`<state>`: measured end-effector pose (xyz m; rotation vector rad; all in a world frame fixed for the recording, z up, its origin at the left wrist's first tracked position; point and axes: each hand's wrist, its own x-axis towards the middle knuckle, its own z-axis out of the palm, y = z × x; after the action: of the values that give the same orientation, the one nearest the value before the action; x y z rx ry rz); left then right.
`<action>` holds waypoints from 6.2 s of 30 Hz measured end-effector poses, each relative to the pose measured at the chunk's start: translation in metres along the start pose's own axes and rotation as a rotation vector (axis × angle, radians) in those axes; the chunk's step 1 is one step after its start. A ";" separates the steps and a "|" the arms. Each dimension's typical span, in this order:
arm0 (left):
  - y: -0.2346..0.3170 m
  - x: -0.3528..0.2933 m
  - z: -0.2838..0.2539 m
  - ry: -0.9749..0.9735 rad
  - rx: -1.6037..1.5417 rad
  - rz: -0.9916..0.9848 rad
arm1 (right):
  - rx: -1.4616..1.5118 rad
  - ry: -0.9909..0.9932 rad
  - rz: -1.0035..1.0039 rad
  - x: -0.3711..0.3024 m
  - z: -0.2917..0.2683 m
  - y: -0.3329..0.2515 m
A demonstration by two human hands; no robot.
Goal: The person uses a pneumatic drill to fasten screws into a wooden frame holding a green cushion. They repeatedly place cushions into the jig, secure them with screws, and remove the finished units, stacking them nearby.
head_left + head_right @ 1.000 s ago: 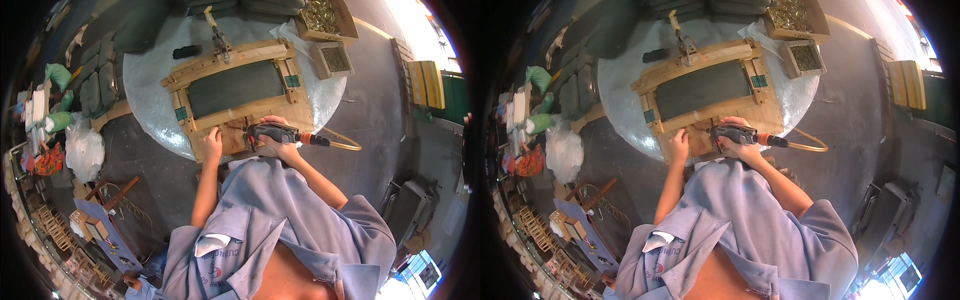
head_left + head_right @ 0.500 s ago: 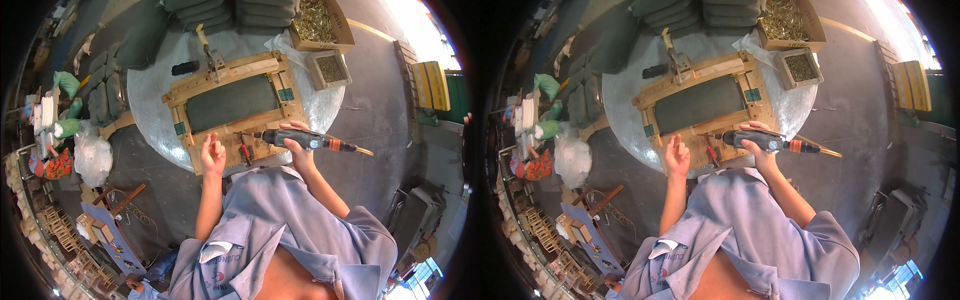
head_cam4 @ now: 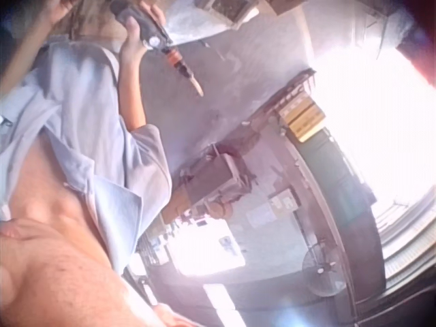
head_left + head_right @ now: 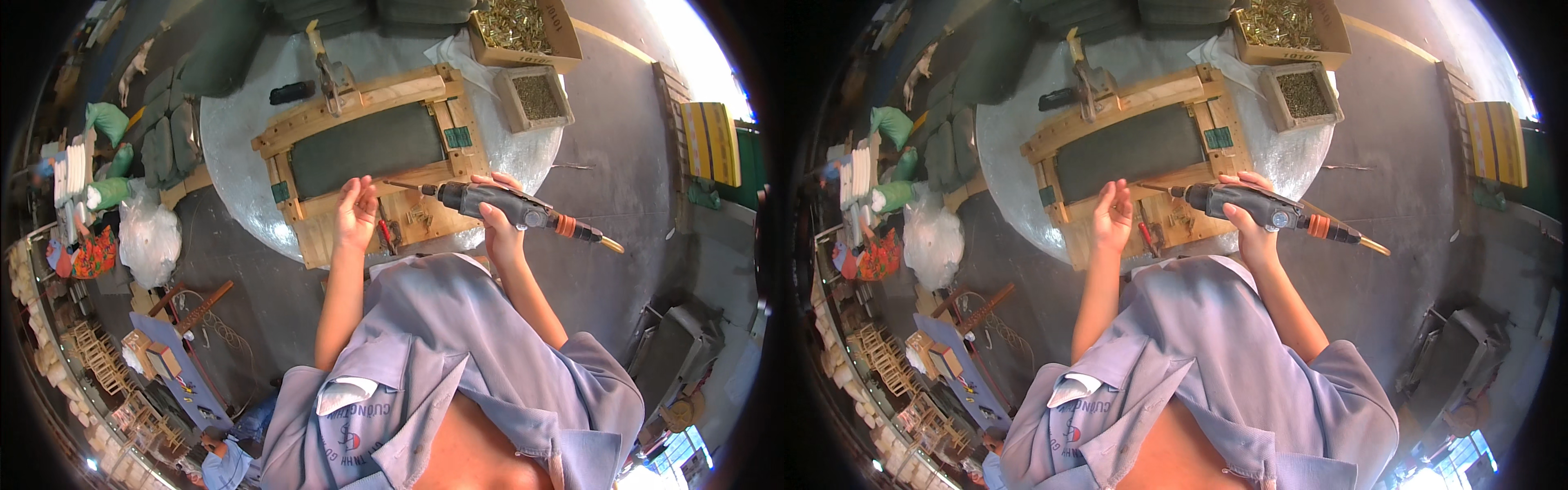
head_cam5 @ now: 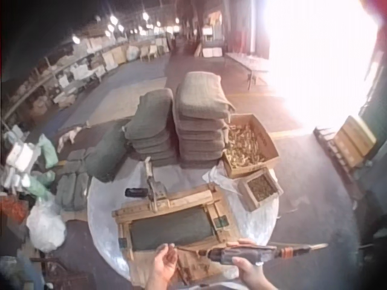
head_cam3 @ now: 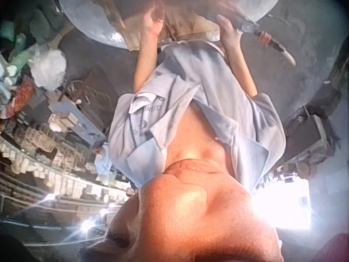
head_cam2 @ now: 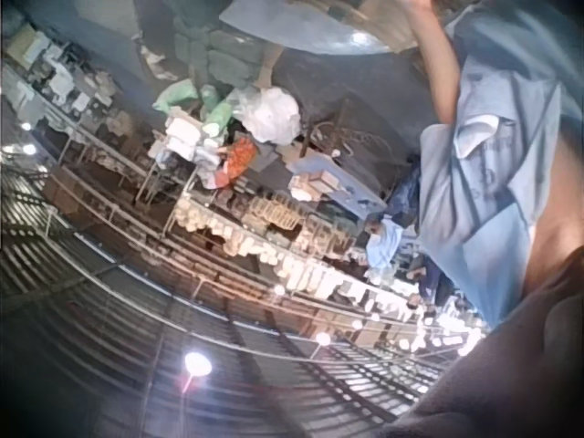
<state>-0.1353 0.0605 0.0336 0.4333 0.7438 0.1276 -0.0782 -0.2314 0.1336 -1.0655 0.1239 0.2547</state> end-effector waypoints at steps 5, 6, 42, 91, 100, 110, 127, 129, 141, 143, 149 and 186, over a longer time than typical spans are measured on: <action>0.015 -0.025 -0.073 0.022 -0.260 0.060 | -0.172 -0.081 -0.006 -0.004 -0.016 0.020; 0.015 -0.032 -0.082 0.001 -0.319 0.066 | -0.206 -0.113 -0.004 -0.003 -0.014 0.022; -0.008 -0.019 0.024 -0.290 0.150 -0.146 | -0.024 0.051 0.036 -0.006 0.007 -0.034; -0.081 0.140 0.114 -0.364 2.257 0.796 | -0.617 0.018 -0.336 0.157 0.018 -0.007; -0.080 0.139 0.123 -0.337 2.259 0.656 | -0.635 0.010 -0.336 0.160 0.025 -0.009; -0.073 0.142 0.122 -0.391 2.253 0.646 | -0.739 -0.093 -0.284 0.176 0.050 -0.019; -0.087 0.142 0.124 -0.446 2.406 0.721 | -0.829 -0.085 -0.259 0.175 0.065 -0.015; -0.086 0.142 0.127 -0.443 2.425 0.753 | -0.849 -0.084 -0.296 0.183 0.070 -0.010; -0.071 0.140 0.116 -0.399 1.980 0.812 | -0.936 -0.070 -0.310 0.188 0.069 -0.018; -0.062 0.137 0.099 -0.325 1.362 0.523 | -0.889 -0.053 -0.405 0.173 0.058 -0.009; -0.032 0.080 0.054 -0.016 0.432 -0.240 | -0.551 0.090 -0.254 0.061 0.047 -0.013; -0.051 0.010 0.071 -0.301 0.086 -0.320 | -0.216 0.240 -0.247 -0.031 0.007 -0.049</action>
<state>-0.0815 -0.0064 0.0518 0.3987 0.5144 -0.2657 -0.0955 -0.2527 0.1859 -1.3121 0.1817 -0.0859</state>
